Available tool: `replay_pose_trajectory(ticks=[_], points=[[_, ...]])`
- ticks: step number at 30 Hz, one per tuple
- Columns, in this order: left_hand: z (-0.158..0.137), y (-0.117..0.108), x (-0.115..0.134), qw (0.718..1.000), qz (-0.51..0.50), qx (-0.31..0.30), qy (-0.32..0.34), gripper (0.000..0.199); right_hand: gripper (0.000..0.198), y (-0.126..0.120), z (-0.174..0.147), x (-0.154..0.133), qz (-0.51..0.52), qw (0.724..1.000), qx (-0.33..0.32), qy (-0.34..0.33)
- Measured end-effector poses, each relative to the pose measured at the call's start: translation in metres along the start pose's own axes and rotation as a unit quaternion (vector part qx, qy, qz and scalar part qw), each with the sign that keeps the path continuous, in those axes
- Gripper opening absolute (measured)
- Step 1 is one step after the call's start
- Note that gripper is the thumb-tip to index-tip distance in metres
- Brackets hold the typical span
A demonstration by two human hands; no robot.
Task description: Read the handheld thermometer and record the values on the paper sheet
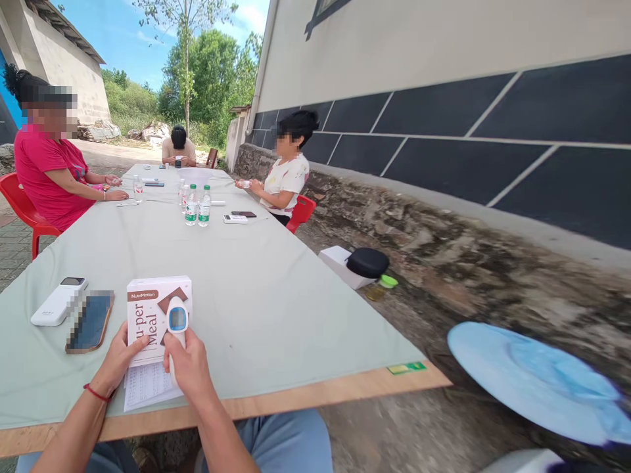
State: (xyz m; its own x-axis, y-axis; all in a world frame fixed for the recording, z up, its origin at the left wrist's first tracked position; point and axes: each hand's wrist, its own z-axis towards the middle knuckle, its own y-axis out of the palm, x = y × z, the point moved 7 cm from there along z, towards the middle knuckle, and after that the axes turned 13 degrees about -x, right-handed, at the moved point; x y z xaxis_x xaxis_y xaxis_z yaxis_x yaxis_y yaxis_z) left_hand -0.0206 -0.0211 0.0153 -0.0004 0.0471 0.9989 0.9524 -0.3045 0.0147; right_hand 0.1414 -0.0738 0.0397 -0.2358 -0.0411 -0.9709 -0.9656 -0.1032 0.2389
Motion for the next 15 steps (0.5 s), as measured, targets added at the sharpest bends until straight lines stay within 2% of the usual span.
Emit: replay_pose_trajectory(ticks=[15], points=[[0.0013, -0.0002, 0.0, 1.0, -0.01, -0.001, -0.003, 0.076, 0.03, 0.0015, -0.0009, 0.0064, 0.018, 1.0, -0.005, -0.003]])
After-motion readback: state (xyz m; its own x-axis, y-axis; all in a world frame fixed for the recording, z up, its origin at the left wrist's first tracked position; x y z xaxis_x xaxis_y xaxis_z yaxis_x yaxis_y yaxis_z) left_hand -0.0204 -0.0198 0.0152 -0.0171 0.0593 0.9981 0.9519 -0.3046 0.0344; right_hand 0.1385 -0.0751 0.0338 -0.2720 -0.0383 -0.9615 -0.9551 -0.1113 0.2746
